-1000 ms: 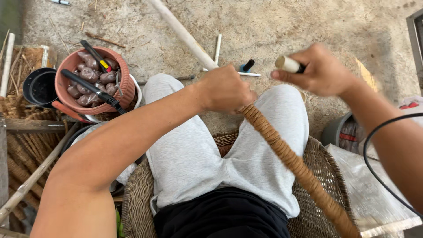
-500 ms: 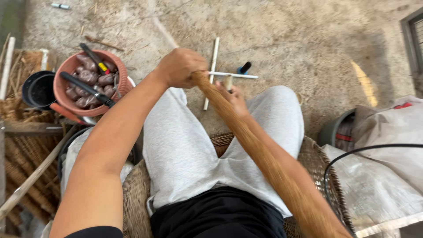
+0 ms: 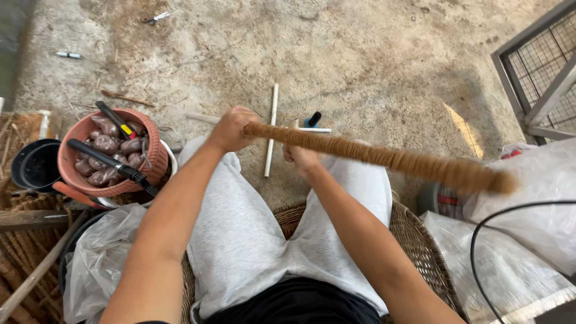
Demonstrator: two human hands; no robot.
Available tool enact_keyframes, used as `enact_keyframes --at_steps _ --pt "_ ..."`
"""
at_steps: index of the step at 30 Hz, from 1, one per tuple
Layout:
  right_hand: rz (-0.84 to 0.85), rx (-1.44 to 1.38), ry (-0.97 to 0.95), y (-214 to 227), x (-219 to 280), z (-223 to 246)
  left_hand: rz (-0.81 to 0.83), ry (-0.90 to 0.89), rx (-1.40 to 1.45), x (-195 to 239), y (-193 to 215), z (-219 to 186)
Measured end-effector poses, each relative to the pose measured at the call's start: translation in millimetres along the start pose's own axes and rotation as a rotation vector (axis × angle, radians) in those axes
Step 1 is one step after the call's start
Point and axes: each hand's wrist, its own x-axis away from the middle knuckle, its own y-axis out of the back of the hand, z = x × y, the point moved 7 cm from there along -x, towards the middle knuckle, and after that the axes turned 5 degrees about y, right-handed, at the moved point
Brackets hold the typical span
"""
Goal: The person wraps a thick rope around a long white pole using a small cylindrical tool to assist in the winding process. The person sits on a low stool and repeatedly winds the rope along the length of the pole.
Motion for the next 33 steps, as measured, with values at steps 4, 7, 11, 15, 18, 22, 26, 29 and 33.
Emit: enact_keyframes --at_steps 4,7,11,15,18,22,26,29,33 --pt "0.061 -0.084 0.163 7 -14 45 -0.071 0.16 0.149 -24 -12 3" --pt "-0.008 -0.016 0.11 11 -20 70 -0.243 0.274 0.287 -34 -8 1" --pt "-0.022 0.042 0.19 7 -8 103 -0.319 0.466 0.596 -43 -22 -9" --pt "-0.004 0.094 0.296 8 11 149 -0.421 0.557 0.737 -57 -18 -34" --pt "-0.062 0.16 0.323 11 32 180 -0.342 0.612 0.763 -59 -10 -63" --pt "-0.169 0.272 0.352 8 58 215 -0.269 0.56 0.871 -68 11 -99" --pt "-0.105 0.264 0.469 -4 73 244 -0.244 0.56 1.005 -75 31 -121" --pt "-0.084 0.263 0.513 -3 79 259 -0.213 0.56 1.148 -84 33 -134" --pt "-0.097 0.264 0.528 -8 72 270 -0.23 0.61 1.243 -87 34 -139"
